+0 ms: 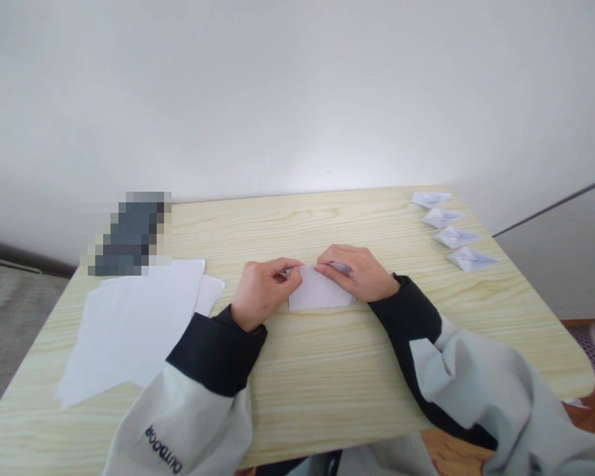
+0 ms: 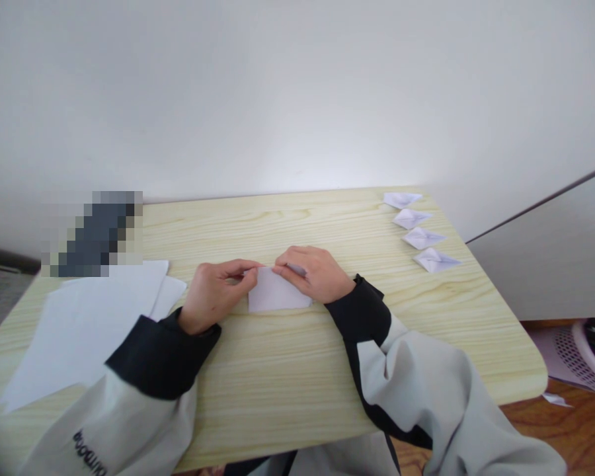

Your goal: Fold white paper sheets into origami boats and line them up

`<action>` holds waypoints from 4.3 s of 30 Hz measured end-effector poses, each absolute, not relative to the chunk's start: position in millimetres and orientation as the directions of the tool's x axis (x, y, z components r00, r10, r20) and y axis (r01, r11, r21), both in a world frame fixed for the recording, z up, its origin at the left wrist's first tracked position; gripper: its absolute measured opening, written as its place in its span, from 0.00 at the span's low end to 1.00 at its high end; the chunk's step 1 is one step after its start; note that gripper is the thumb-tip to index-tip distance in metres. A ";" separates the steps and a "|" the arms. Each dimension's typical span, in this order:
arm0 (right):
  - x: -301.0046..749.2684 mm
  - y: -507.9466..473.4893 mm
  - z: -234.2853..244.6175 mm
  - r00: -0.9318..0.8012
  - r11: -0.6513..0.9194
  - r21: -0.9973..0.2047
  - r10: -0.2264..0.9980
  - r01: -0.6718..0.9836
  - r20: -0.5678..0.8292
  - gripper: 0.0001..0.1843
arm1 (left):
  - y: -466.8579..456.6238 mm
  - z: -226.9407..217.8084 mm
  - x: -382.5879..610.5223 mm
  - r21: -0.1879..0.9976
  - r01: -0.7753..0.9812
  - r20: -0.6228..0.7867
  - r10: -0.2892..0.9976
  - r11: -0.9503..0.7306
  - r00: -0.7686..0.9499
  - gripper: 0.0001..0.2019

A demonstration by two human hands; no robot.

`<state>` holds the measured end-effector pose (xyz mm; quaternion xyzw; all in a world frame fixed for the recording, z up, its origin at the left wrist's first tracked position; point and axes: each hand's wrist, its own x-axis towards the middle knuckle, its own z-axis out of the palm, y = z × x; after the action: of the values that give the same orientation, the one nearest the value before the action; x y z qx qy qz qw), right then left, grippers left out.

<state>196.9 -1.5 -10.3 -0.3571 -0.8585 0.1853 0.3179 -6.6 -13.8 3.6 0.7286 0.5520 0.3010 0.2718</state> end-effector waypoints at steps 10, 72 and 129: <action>206.1 2.5 -9.4 -0.494 0.641 -0.580 0.763 0.503 0.416 0.09 | -9.3 1.0 -20.1 0.757 0.620 0.118 0.976 -0.209 0.185 0.14; 201.1 5.1 -17.4 -0.334 0.349 -0.806 0.921 0.477 0.202 0.13 | -1.7 -4.7 -25.4 0.701 0.632 0.101 0.923 -0.331 0.371 0.18; 224.5 14.6 -28.9 -0.658 0.796 -0.379 0.605 0.473 0.449 0.14 | -3.4 -15.2 -9.6 0.133 0.752 0.267 0.754 -0.646 0.600 0.18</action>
<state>224.5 14.6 -28.9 -0.2984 -0.9032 0.1149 0.2865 -9.6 -3.4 -15.2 0.8945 0.4209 0.1509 0.0035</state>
